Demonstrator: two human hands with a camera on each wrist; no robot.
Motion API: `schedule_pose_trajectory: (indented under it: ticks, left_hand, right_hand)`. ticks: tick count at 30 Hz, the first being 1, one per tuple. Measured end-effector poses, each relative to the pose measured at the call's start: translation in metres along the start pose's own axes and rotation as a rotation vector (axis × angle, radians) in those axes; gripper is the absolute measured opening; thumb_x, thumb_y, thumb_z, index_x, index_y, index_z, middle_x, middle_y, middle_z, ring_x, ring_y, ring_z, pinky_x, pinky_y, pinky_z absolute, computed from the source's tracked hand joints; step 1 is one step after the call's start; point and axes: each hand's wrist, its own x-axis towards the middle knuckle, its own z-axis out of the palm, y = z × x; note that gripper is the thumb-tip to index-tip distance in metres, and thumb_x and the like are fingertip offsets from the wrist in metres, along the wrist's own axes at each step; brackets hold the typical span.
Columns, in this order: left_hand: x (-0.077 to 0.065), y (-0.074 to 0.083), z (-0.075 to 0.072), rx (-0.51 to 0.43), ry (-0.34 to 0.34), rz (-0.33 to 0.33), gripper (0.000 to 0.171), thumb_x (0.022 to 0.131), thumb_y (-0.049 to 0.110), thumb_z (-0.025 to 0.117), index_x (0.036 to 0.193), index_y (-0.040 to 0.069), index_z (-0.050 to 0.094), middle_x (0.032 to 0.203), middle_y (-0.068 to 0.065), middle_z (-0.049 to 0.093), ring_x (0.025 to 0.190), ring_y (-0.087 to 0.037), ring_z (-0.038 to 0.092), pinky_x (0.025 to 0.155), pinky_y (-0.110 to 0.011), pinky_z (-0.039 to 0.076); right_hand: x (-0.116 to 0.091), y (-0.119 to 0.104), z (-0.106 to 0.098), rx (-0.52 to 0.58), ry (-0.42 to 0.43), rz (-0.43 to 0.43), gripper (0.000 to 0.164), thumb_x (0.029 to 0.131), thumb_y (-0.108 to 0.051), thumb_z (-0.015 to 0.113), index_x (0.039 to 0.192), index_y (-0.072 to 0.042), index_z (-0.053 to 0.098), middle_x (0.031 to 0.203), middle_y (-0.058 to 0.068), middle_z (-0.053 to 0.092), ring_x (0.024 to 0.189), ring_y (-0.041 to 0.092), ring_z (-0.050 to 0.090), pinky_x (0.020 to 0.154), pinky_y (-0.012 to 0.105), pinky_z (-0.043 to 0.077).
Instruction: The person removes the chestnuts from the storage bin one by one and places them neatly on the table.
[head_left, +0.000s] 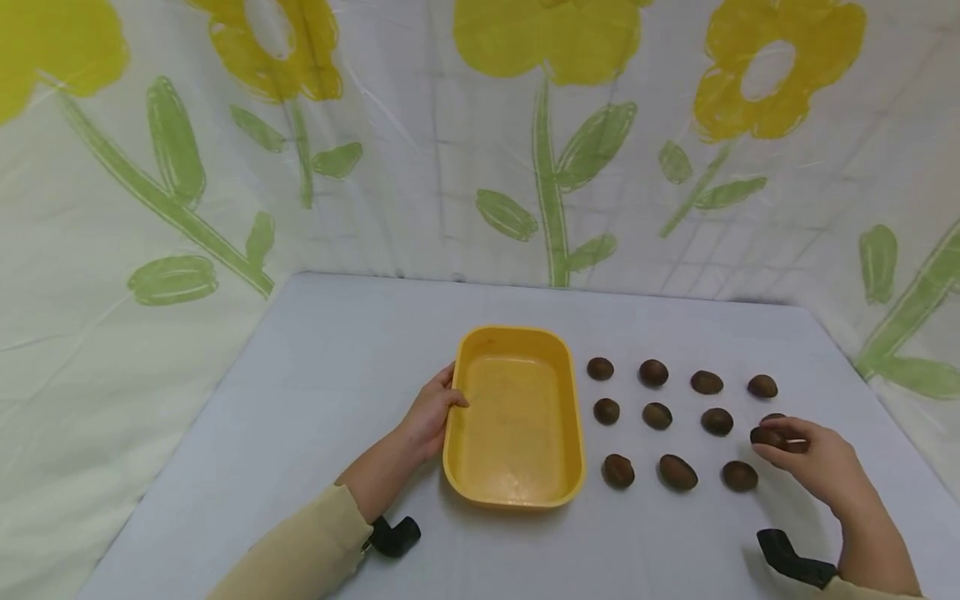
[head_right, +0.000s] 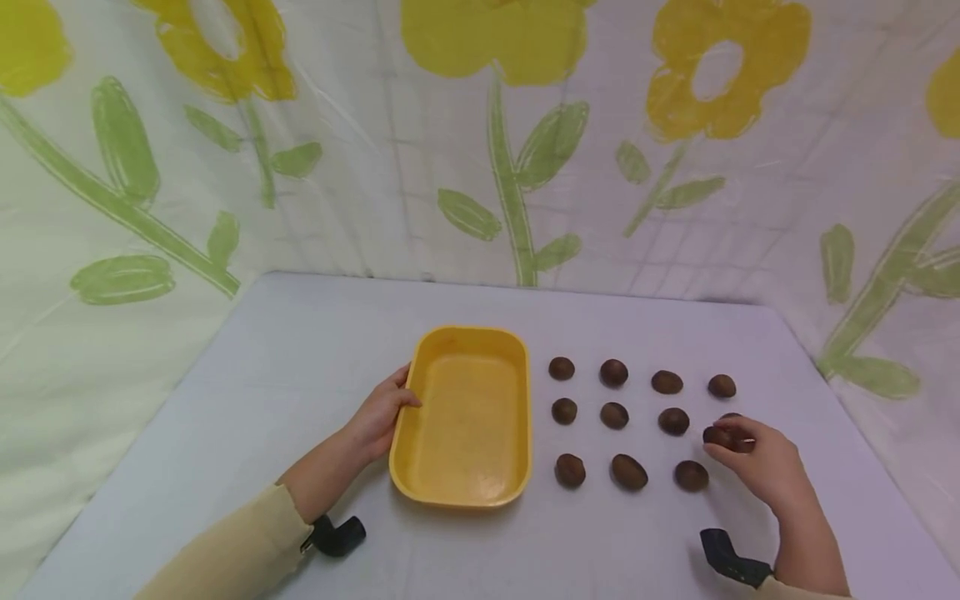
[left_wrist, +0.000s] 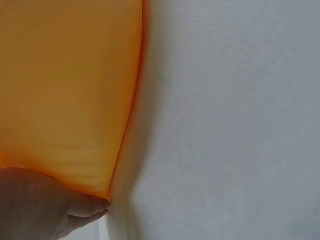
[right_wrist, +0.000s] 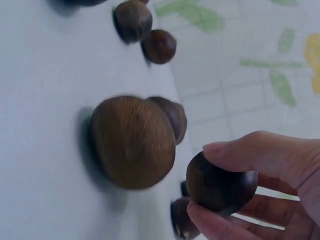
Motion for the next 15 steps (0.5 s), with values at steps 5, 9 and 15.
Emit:
schedule_pose_trajectory:
  ticks: [5,9,15]
  left_hand:
    - [0.0,0.001,0.0,0.013,0.003,-0.01,0.076,0.08,-0.011,0.034,0.15,0.008,0.013,0.155,-0.01,0.02,0.139,-0.028,0.027,0.114,-0.043,0.025]
    - [0.0,0.001,0.0,0.019,0.001,-0.013,0.076,0.08,-0.011,0.034,0.15,0.008,0.012,0.155,-0.009,0.02,0.139,-0.028,0.027,0.114,-0.043,0.025]
    - [-0.001,0.002,0.0,0.024,0.002,-0.003,0.075,0.08,-0.011,0.034,0.15,0.008,0.013,0.155,-0.01,0.02,0.139,-0.029,0.027,0.114,-0.044,0.025]
  right_hand:
    - [-0.002,0.015,-0.001,-0.015,-0.036,0.072,0.065,0.081,-0.036,0.068,0.119,0.013,0.051,0.117,0.039,0.05,0.1,0.051,0.054,0.068,0.047,0.051]
    - [-0.003,0.022,-0.001,-0.003,-0.062,0.128,0.071,0.078,-0.041,0.069,0.119,0.013,0.049,0.118,0.038,0.05,0.102,0.051,0.053,0.07,0.047,0.049]
    - [-0.002,0.027,0.0,0.048,-0.078,0.156,0.073,0.077,-0.044,0.069,0.118,0.012,0.049,0.117,0.037,0.053,0.104,0.051,0.051,0.071,0.046,0.05]
